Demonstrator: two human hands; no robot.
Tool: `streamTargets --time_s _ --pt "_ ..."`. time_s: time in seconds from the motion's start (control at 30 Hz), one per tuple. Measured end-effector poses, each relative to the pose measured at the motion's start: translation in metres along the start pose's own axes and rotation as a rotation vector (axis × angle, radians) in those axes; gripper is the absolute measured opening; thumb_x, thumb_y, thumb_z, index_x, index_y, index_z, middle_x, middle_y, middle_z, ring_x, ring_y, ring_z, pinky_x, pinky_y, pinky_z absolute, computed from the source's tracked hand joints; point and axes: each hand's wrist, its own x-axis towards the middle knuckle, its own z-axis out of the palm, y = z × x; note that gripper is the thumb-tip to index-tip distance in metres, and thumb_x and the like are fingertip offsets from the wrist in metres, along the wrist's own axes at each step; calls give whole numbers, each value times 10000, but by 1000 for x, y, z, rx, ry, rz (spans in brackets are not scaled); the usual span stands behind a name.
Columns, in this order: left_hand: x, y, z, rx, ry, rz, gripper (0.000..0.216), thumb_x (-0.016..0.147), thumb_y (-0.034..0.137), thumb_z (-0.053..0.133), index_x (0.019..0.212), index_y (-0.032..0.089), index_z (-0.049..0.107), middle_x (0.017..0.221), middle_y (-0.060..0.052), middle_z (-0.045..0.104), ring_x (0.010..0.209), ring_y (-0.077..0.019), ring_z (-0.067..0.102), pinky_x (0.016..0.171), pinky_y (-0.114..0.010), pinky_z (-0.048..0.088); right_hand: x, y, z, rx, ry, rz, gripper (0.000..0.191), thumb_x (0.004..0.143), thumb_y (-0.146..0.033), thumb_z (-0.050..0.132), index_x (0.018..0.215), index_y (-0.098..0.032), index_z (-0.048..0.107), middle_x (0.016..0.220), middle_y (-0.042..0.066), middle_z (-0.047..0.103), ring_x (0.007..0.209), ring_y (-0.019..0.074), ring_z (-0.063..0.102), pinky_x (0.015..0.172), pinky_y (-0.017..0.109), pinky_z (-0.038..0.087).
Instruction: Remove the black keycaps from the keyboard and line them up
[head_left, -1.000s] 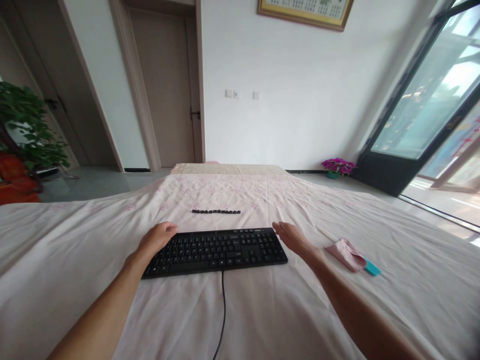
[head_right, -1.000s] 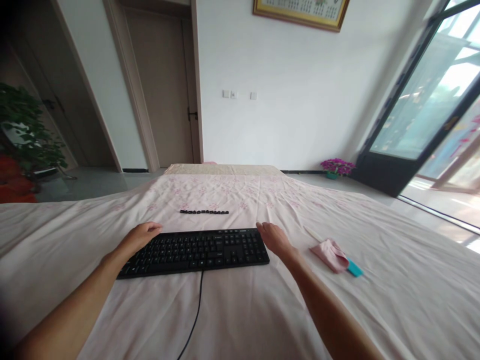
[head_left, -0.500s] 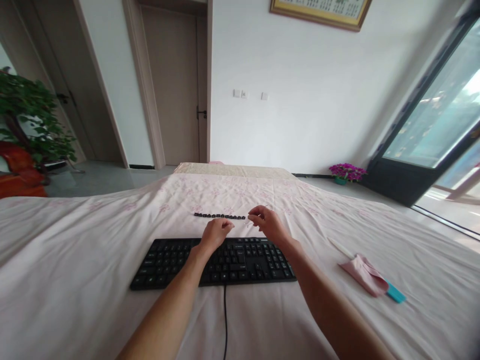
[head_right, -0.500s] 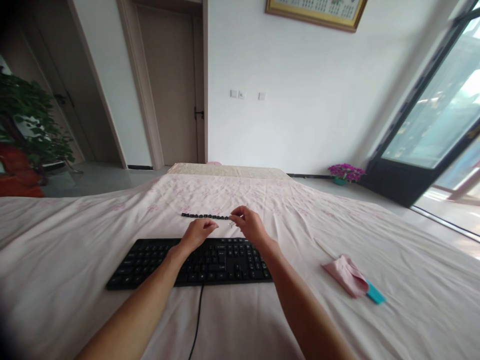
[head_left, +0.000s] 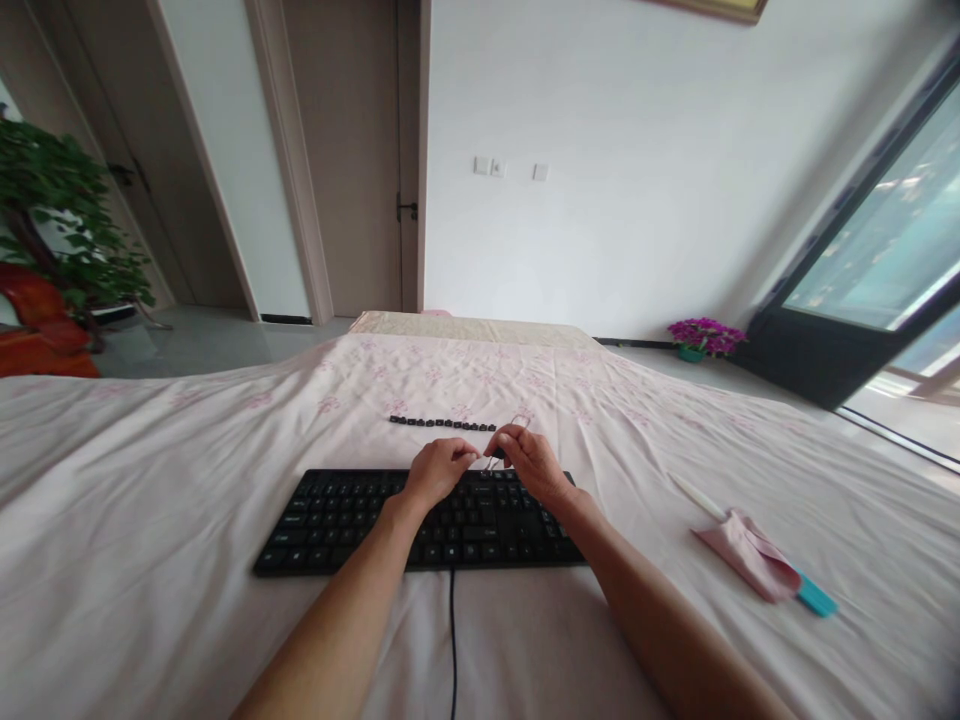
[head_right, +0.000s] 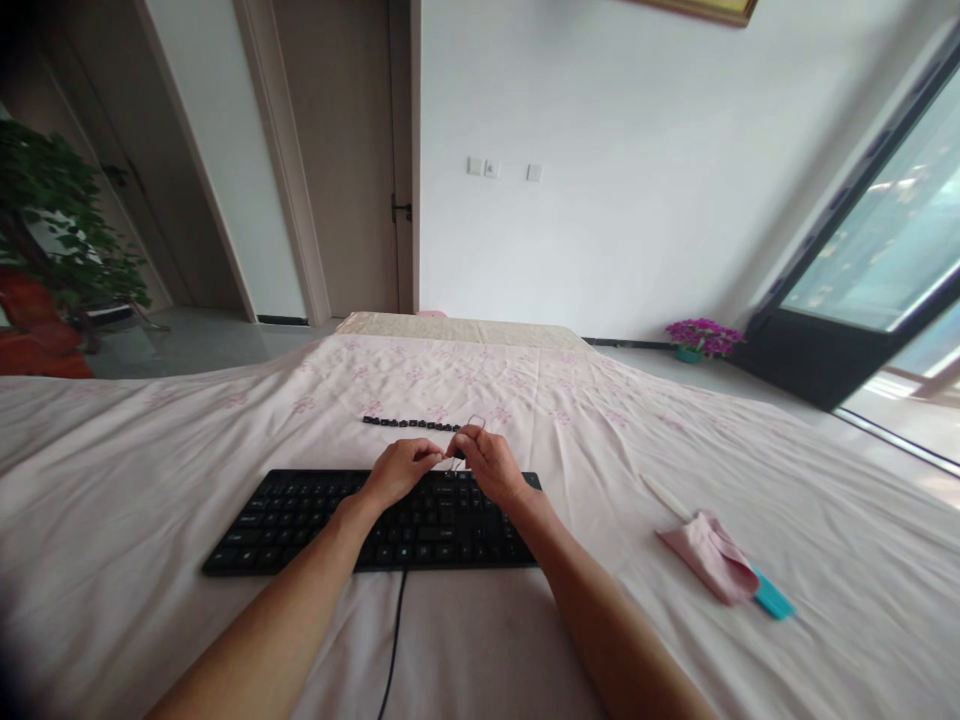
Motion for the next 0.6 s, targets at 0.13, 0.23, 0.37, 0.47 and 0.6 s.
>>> streamTargets --time_s 0.13,0.23,0.37,0.47,0.6 --pt "-1 -1 -1 10 -59 28 294 807 409 496 889 231 716 851 2 717 792 -167 630 649 -229 408 -1 -1 4 -21 -18 -59 355 943 -336 375 835 -178 674 779 7 635 642 106 542 658 223 428" --pt "-1 -3 -1 5 -97 51 279 796 383 507 919 244 715 882 9 718 814 -166 629 676 -228 419 -1 -4 5 -43 -24 -66 352 947 -318 364 818 -180 661 746 0 624 658 110 547 673 221 420" --pt "1 -4 0 33 -153 76 232 764 334 535 877 230 709 818 14 711 750 -158 624 662 -227 420 -1 -8 11 -126 -53 -142 327 951 -305 368 780 -187 620 729 3 608 705 124 560 718 233 417" --pt "1 -5 -1 126 -162 75 185 741 306 550 761 199 700 713 0 689 711 -170 619 624 -234 405 1 -8 21 -238 -109 -250 286 951 -305 383 798 -196 600 777 20 620 768 144 562 760 248 408" --pt "2 -7 0 138 -163 70 151 724 297 575 751 203 691 744 -5 698 747 -182 628 640 -238 410 2 -3 27 -285 -78 -260 286 958 -305 367 792 -201 576 773 24 612 761 145 558 752 250 406"
